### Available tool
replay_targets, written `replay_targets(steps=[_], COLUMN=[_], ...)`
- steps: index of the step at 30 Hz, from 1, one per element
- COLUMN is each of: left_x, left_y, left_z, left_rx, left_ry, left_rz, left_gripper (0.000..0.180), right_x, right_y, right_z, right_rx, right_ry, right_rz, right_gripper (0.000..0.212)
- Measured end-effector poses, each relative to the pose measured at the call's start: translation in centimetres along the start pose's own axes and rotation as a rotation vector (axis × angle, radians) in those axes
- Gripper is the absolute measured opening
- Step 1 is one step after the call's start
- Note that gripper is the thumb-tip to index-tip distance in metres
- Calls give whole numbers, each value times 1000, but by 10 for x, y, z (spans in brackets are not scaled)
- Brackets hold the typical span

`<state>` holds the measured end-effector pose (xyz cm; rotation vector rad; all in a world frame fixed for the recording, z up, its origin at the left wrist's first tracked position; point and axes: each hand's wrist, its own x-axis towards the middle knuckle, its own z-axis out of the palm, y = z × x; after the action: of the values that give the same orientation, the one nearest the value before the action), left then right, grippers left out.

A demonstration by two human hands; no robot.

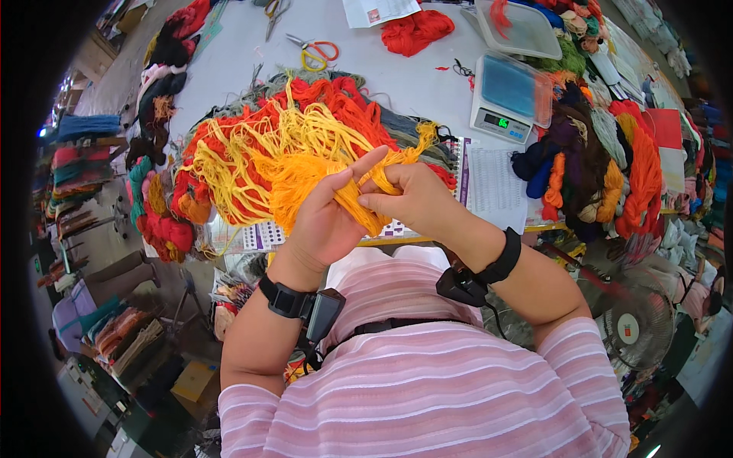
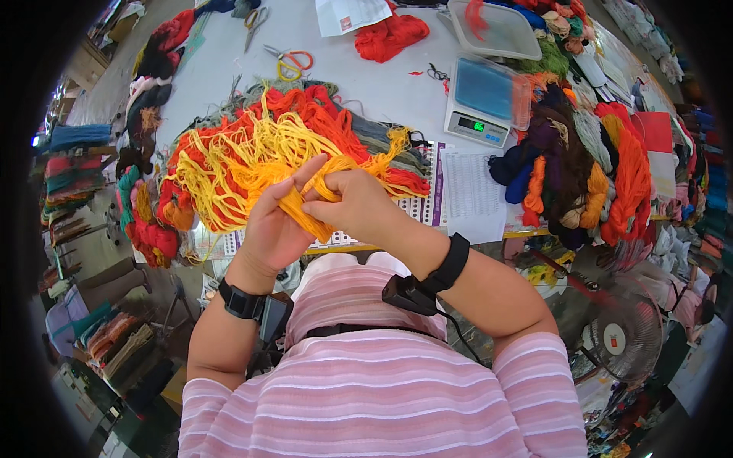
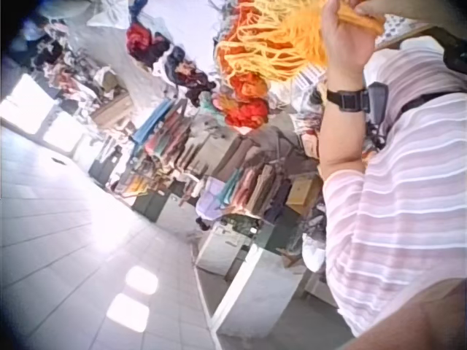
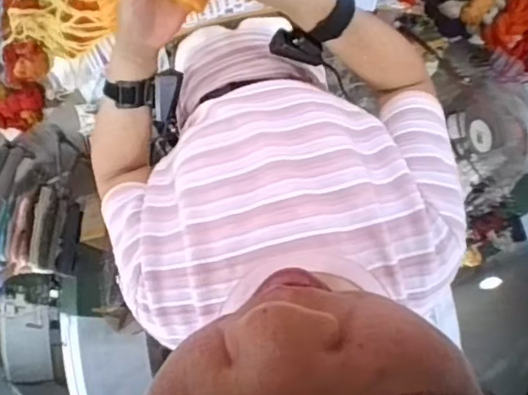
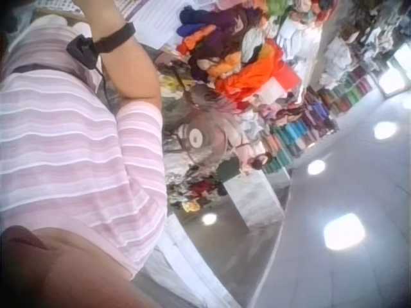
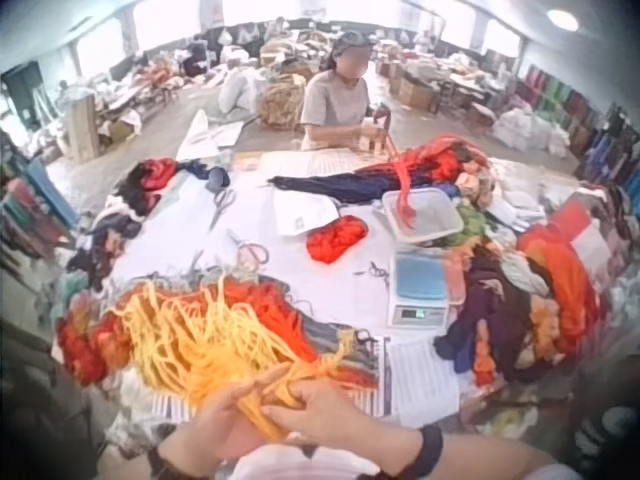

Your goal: Sorting bundles of yellow and orange yarn and weighing them on a digital scale.

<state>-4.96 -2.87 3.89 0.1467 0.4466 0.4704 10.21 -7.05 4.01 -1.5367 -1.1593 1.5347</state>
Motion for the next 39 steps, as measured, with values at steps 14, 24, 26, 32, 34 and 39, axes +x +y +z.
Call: replay_targets(steps=[14, 24, 26, 32, 34, 39], left_x=[-25, -31, -32, -31, -30, -33], left_y=[7, 11, 12, 15, 15, 12], left_z=[-18, -28, -29, -35, -35, -32], left_rx=[40, 39, 32, 115, 120, 418], left_ry=[52, 52, 55, 121, 166, 140], left_rz=[-2, -5, -7, 37, 84, 225], left_gripper=[47, 51, 51, 48, 43, 46], right_x=[1, 4, 3, 0, 0, 0], right_y=[-1, 14, 13, 3, 3, 5], right_z=[38, 46, 46, 46, 46, 46], right_rx=[19, 166, 166, 228, 315, 380], right_ry=[89, 115, 111, 36, 41, 80], right_rz=[21, -10, -16, 102, 160, 198], right_gripper=[24, 20, 19, 9, 9, 15])
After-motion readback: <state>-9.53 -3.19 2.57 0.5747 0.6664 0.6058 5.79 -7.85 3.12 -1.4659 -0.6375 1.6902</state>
